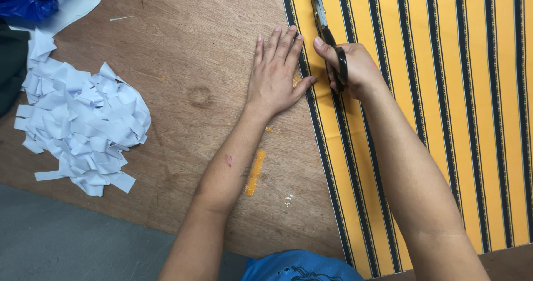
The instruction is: The person uses scissors to cut a large sheet of yellow and black striped paper into smaller rectangular pieces. The person repeatedly repositions the paper and cuts along straight lines, accumulating cut pieces on the table.
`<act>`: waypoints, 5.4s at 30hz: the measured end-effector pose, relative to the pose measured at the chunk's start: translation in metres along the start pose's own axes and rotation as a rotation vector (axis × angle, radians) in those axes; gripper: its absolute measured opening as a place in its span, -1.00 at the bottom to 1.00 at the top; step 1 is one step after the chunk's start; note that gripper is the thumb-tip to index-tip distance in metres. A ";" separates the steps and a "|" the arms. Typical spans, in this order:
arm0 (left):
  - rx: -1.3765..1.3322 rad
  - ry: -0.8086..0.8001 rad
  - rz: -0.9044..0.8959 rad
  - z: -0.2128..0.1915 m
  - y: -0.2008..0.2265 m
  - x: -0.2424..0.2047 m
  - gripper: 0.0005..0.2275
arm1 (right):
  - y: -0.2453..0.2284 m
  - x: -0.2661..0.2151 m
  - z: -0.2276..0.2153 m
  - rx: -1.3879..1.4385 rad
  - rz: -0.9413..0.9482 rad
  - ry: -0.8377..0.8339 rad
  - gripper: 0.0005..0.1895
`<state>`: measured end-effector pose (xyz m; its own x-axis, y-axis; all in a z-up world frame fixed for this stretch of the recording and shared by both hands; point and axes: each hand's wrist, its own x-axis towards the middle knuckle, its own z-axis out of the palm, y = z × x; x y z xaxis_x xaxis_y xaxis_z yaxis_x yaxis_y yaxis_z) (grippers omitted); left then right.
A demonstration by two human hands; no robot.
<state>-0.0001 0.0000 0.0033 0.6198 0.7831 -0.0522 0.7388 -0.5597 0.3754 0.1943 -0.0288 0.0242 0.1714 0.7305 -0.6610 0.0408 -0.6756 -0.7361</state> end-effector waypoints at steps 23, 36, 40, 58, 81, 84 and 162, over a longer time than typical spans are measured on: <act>-0.750 -0.124 0.441 0.006 0.126 -0.221 -0.87 | 0.362 -0.370 -0.159 0.233 -0.061 0.646 -0.66; -0.134 -0.087 0.495 0.081 0.163 -0.298 -0.77 | 0.516 -0.413 -0.166 0.936 -0.403 1.119 -0.63; 0.052 -0.466 0.243 0.077 0.114 -0.260 -0.76 | 0.498 -0.415 -0.162 0.900 -0.354 1.074 -0.70; -0.044 -0.139 0.564 0.039 0.366 -0.178 -0.49 | 0.482 -0.424 -0.161 0.832 -0.390 1.023 -0.66; -0.013 -0.068 0.425 0.114 0.245 -0.328 -0.24 | 0.519 -0.415 -0.195 0.845 -0.473 0.940 -0.58; 0.023 -0.096 0.416 0.108 0.242 -0.333 -0.25 | 0.517 -0.418 -0.196 0.836 -0.495 0.888 -0.61; -0.076 0.026 0.249 0.111 0.248 -0.370 -0.26 | 0.477 -0.532 -0.060 0.029 0.026 -0.057 -0.62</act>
<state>-0.0172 -0.4590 0.0127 0.7724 0.6308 0.0745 0.5414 -0.7151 0.4421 0.1814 -0.7459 0.0337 0.1155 0.7179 -0.6865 0.0081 -0.6917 -0.7221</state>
